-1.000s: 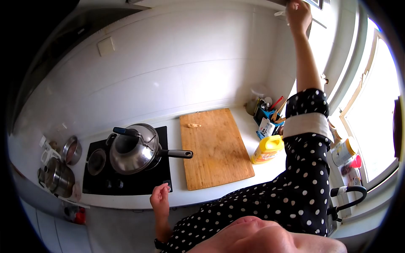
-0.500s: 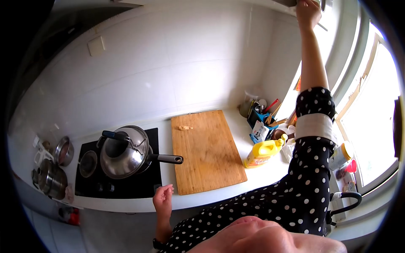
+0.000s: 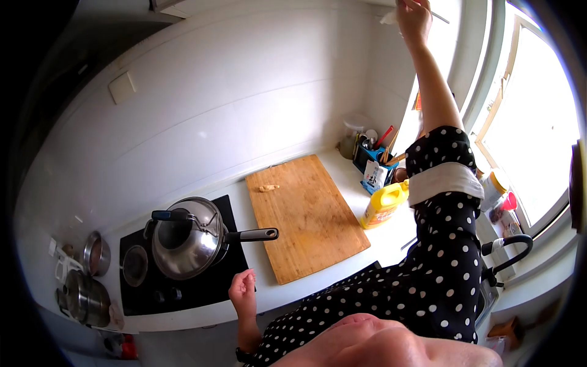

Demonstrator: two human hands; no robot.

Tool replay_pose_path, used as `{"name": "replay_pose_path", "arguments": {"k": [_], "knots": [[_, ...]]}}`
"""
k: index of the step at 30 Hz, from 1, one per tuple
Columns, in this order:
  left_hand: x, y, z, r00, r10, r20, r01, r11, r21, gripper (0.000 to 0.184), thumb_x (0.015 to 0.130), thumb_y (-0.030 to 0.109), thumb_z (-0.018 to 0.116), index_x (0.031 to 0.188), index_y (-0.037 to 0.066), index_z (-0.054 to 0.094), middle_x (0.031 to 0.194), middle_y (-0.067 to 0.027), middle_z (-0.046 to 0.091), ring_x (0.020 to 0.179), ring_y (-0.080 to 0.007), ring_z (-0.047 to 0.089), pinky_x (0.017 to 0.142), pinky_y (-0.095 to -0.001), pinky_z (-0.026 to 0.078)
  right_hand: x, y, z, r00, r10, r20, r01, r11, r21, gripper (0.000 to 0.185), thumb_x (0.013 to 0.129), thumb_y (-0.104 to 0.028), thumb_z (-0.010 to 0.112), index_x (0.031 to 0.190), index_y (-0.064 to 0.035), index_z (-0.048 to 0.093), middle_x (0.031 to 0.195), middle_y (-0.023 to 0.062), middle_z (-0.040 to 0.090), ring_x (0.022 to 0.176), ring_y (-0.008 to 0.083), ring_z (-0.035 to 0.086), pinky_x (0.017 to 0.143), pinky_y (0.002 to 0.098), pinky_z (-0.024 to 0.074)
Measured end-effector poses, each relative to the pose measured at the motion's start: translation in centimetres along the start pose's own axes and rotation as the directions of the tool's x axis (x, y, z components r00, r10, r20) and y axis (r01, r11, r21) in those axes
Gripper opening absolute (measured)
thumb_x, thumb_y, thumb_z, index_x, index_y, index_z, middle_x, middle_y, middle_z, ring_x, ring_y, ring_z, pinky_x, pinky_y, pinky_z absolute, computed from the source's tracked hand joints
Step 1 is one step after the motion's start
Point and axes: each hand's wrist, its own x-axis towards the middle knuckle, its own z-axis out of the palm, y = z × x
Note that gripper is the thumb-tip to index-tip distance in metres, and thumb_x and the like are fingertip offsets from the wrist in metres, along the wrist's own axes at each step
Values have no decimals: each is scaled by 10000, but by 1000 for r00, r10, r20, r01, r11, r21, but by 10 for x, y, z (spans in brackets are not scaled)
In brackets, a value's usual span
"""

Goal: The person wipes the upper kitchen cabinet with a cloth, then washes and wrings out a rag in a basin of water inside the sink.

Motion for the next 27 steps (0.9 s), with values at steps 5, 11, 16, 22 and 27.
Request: {"name": "replay_pose_path", "arguments": {"k": [5, 11, 16, 22, 27], "knots": [[-6, 1, 8, 999, -1, 40, 2, 1000, -25, 132, 911, 25, 536, 998, -13, 627, 863, -45, 590, 773, -98, 552, 724, -229, 460, 38, 72, 22, 993, -116, -5, 116, 993, 7, 131, 828, -125, 622, 832, -33, 715, 761, 167, 578, 757, 269, 528, 706, 387, 427], [-10, 1, 43, 999, -18, -47, 14, 997, -71, 135, 909, 25, 541, 1006, -8, 629, 876, -42, 595, 761, -93, 546, 715, -222, 453, 26, 29, 11, 973, -226, -49, 229, 971, 69, 102, 836, -69, 617, 865, -18, 700, 877, 125, 582, 761, 246, 581, 683, 336, 454], [-11, 5, 66, 998, 5, 57, -1, 997, -76, 139, 910, 25, 539, 1013, -9, 626, 887, -44, 596, 766, -94, 552, 713, -213, 454, 42, 5, -6, 983, -173, 64, 166, 980, 107, 77, 821, -64, 644, 842, -27, 708, 917, 90, 598, 722, 198, 591, 653, 321, 462], [-3, 3, 78, 998, 56, -25, -57, 997, -47, 132, 908, 18, 538, 1006, -27, 615, 909, -65, 597, 803, -113, 583, 724, -227, 478, 63, 50, -2, 945, -307, 112, 283, 940, 192, 68, 765, 24, 646, 806, 0, 696, 826, 99, 628, 770, 204, 603, 691, 305, 481], [-2, 2, 87, 1000, 16, 26, -15, 998, -68, 132, 911, 22, 536, 1004, -26, 617, 880, -54, 597, 773, -92, 562, 690, -212, 458, 63, 9, -2, 932, -344, 118, 289, 897, 335, 99, 761, 62, 626, 793, -3, 695, 837, 85, 631, 740, 188, 617, 661, 283, 511]]}}
